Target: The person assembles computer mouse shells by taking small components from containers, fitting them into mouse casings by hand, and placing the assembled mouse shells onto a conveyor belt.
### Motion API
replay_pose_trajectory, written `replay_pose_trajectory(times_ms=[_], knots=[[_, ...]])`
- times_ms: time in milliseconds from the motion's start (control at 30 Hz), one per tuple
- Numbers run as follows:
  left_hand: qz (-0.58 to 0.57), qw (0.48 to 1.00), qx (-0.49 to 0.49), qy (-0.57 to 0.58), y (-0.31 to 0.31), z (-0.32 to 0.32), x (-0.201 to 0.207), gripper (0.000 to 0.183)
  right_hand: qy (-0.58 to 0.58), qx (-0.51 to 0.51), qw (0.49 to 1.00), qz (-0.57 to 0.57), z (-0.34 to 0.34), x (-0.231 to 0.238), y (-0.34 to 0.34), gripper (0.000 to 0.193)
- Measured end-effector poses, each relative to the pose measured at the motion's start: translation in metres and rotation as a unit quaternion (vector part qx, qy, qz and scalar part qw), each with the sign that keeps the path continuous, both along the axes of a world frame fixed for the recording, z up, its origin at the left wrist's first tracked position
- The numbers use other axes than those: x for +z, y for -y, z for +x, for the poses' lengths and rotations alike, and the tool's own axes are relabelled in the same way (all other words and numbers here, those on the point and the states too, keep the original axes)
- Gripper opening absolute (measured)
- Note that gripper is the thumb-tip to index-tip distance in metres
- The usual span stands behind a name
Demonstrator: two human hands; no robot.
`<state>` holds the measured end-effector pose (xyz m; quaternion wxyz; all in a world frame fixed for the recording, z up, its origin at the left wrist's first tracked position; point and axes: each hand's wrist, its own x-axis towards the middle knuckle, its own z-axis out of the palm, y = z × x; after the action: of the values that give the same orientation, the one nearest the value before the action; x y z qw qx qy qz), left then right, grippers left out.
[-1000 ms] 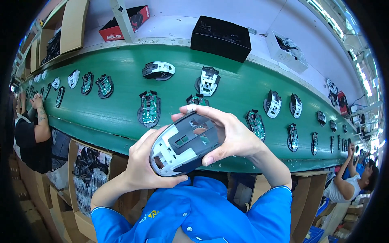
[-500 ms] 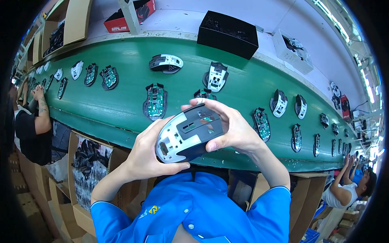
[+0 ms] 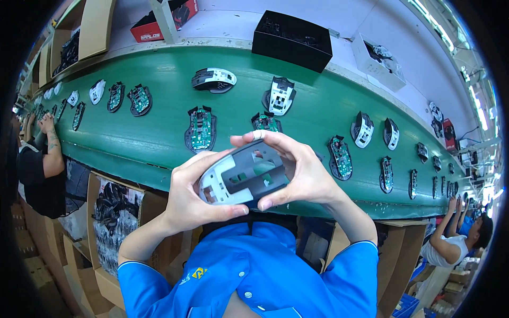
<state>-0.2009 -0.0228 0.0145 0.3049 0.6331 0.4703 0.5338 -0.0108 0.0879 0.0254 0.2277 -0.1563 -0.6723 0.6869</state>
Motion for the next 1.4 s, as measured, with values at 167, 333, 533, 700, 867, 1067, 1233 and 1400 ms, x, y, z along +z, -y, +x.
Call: replay_pose_trajectory(times_ms=[167,333,533,700,867,1067,1233,1400], knots=[[-0.347,0.911,-0.088,0.207,-0.012,-0.013,0.015,0.063,0.078,-0.077,0.983,-0.147,-0.014,-0.006,0.001,0.105],[-0.369,0.858,-0.148,0.327,-0.013,-0.021,0.007,0.058,0.01,-0.024,0.97,-0.241,-0.016,-0.018,-0.016,0.092],[-0.364,0.82,-0.18,0.403,-0.015,-0.032,0.003,0.054,0.008,-0.023,0.964,-0.264,-0.023,-0.024,-0.021,0.094],[-0.348,0.848,-0.182,0.356,-0.016,-0.036,0.008,0.066,-0.003,-0.02,0.954,-0.298,-0.025,-0.03,-0.025,0.087],[-0.327,0.929,-0.112,0.134,-0.014,-0.037,0.015,0.084,-0.005,-0.019,0.965,-0.261,-0.032,-0.026,-0.023,0.088],[-0.12,0.991,-0.055,-0.015,-0.009,-0.039,-0.001,0.09,0.018,-0.02,0.974,-0.224,-0.041,-0.012,-0.019,0.099],[-0.032,0.995,-0.036,-0.086,-0.008,-0.042,0.0,0.093,0.006,-0.023,0.971,-0.24,-0.041,-0.007,-0.016,0.099],[-0.056,0.994,-0.05,-0.074,-0.007,-0.043,0.002,0.078,0.02,-0.038,0.978,-0.206,-0.043,-0.008,-0.013,0.1]])
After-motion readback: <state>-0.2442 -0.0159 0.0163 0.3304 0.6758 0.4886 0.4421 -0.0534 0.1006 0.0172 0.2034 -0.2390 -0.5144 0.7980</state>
